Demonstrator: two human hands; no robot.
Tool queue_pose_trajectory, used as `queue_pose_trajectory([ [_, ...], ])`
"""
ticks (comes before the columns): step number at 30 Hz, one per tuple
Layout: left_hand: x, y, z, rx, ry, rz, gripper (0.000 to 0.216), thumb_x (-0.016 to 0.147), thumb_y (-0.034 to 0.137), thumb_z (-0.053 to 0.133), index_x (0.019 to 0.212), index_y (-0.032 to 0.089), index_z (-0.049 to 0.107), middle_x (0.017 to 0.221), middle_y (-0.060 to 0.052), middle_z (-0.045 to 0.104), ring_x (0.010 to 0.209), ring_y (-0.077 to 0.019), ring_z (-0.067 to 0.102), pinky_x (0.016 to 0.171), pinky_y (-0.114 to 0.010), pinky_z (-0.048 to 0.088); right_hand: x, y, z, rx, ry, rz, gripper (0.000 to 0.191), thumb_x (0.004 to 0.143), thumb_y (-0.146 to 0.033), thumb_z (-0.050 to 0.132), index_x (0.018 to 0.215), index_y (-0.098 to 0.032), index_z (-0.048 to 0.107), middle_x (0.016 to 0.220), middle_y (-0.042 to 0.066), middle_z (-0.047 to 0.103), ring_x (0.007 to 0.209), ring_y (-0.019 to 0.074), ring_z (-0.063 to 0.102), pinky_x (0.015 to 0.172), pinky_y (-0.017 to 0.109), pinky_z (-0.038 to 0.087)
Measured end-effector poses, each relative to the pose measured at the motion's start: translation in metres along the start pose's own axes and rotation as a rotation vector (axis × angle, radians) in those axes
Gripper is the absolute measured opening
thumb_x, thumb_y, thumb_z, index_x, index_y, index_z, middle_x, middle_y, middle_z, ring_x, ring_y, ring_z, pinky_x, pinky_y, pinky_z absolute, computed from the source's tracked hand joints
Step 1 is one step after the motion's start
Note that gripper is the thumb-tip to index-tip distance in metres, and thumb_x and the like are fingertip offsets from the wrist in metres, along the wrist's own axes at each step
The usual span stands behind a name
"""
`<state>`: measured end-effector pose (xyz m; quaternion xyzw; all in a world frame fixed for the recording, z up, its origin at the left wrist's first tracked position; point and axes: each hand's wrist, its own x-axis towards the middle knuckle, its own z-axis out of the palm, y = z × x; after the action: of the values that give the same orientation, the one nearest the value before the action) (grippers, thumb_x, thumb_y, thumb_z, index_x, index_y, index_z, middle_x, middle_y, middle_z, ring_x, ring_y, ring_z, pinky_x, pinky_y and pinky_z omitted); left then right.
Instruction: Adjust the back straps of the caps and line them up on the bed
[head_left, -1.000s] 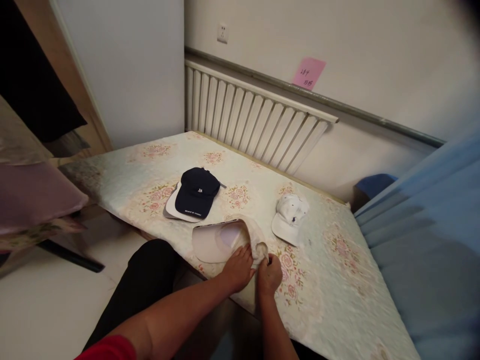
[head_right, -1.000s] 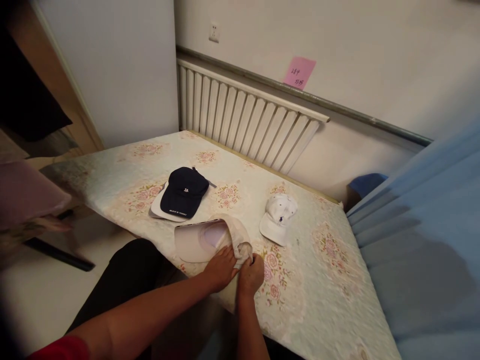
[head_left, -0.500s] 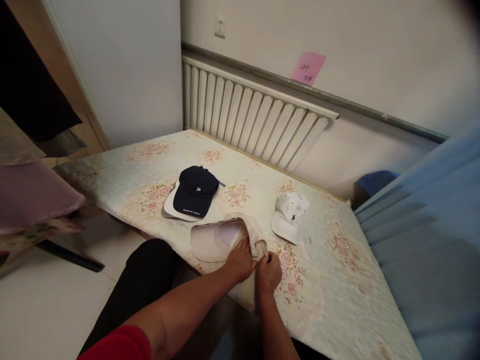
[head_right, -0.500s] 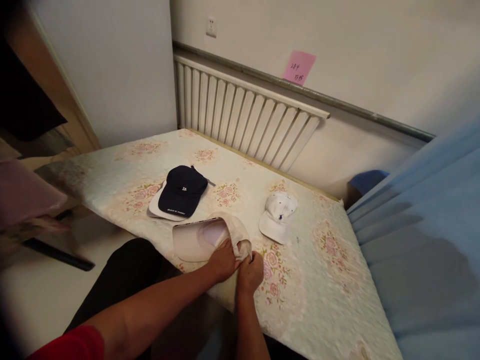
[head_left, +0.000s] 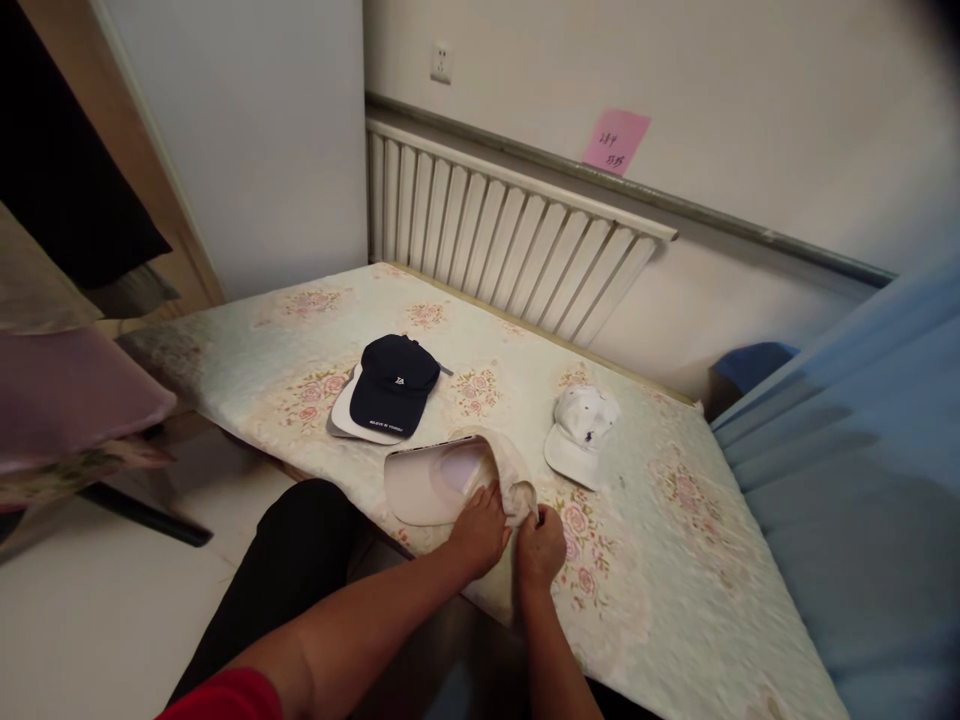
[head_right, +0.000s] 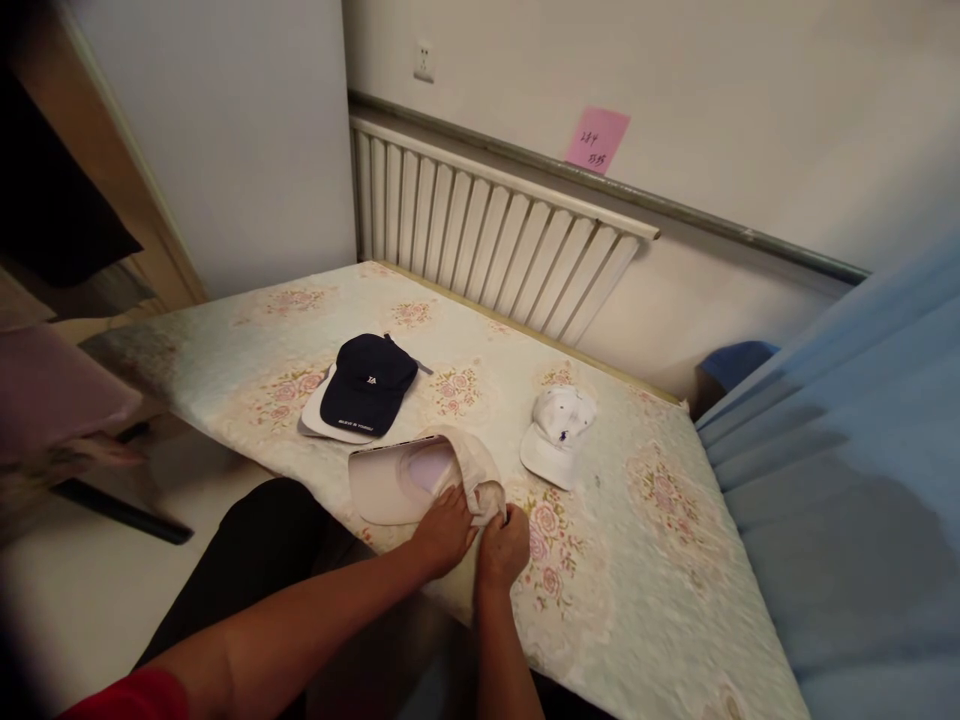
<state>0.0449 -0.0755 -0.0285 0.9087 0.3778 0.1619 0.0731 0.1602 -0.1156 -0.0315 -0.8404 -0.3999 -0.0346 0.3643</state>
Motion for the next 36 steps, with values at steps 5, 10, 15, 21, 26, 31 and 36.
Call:
queue_pose_trajectory([
  [5,-0.001,-0.001,0.004,-0.005,0.018,-0.007,0.056,0.088,0.035,0.042,0.134,0.005,0.041,0.142,-0.018,0.04,0.134,-0.0292,0.029,0.11,-0.043,0.021,0.0,0.0,0.0,-0.003,0.001,0.005,0.023,0.08,-0.027,0.04,0.088,-0.019,0.06,0.084,0.008,0.065,0.074,0.0225,0.057,0.064,0.031,0.034],
  [10,-0.005,-0.002,0.011,0.01,0.022,0.007,0.054,0.088,0.034,0.042,0.132,0.002,0.043,0.142,-0.02,0.038,0.135,-0.0293,0.028,0.111,-0.043,0.019,0.0,-0.002,-0.002,-0.004,-0.006,0.008,0.023,0.081,-0.027,0.04,0.088,-0.019,0.06,0.084,0.008,0.066,0.074,0.0221,0.058,0.065,0.031,0.035],
  [15,-0.01,-0.003,0.011,0.028,0.019,0.018,0.054,0.09,0.036,0.039,0.13,0.001,0.043,0.141,-0.021,0.039,0.135,-0.0287,0.029,0.111,-0.042,0.019,0.0,-0.002,-0.001,-0.005,-0.01,0.017,0.024,0.081,-0.027,0.04,0.09,-0.019,0.06,0.086,0.009,0.066,0.075,0.0226,0.058,0.065,0.031,0.035],
  [21,-0.018,-0.005,0.01,0.037,0.034,0.028,0.052,0.09,0.037,0.036,0.132,0.006,0.042,0.142,-0.017,0.039,0.135,-0.0269,0.029,0.11,-0.041,0.019,0.0,0.0,0.0,-0.002,-0.005,0.012,0.023,0.08,-0.027,0.04,0.088,-0.019,0.06,0.084,0.008,0.065,0.074,0.0225,0.058,0.065,0.031,0.035],
  [26,-0.028,-0.01,0.006,0.032,-0.001,0.064,0.054,0.091,0.039,0.034,0.136,0.01,0.037,0.145,-0.014,0.037,0.136,-0.0246,0.027,0.112,-0.04,0.017,0.0,0.0,0.001,-0.001,0.002,0.002,0.023,0.08,-0.026,0.04,0.088,-0.019,0.061,0.082,0.008,0.065,0.073,0.0225,0.057,0.064,0.031,0.035],
  [31,-0.036,-0.015,0.004,0.034,0.014,0.09,0.055,0.091,0.039,0.03,0.14,0.013,0.031,0.146,-0.012,0.035,0.137,-0.0224,0.026,0.112,-0.04,0.017,0.0,0.0,0.002,0.001,0.015,0.0,0.024,0.08,-0.026,0.041,0.09,-0.019,0.061,0.086,0.009,0.066,0.074,0.022,0.058,0.065,0.031,0.036],
  [36,-0.041,-0.016,0.005,0.054,0.017,0.101,0.054,0.092,0.039,0.029,0.14,0.013,0.032,0.147,-0.01,0.034,0.138,-0.0219,0.024,0.113,-0.039,0.016,0.0,0.001,0.002,-0.003,0.011,-0.005,0.024,0.08,-0.026,0.041,0.091,-0.019,0.061,0.086,0.009,0.066,0.076,0.0223,0.059,0.067,0.031,0.036],
])
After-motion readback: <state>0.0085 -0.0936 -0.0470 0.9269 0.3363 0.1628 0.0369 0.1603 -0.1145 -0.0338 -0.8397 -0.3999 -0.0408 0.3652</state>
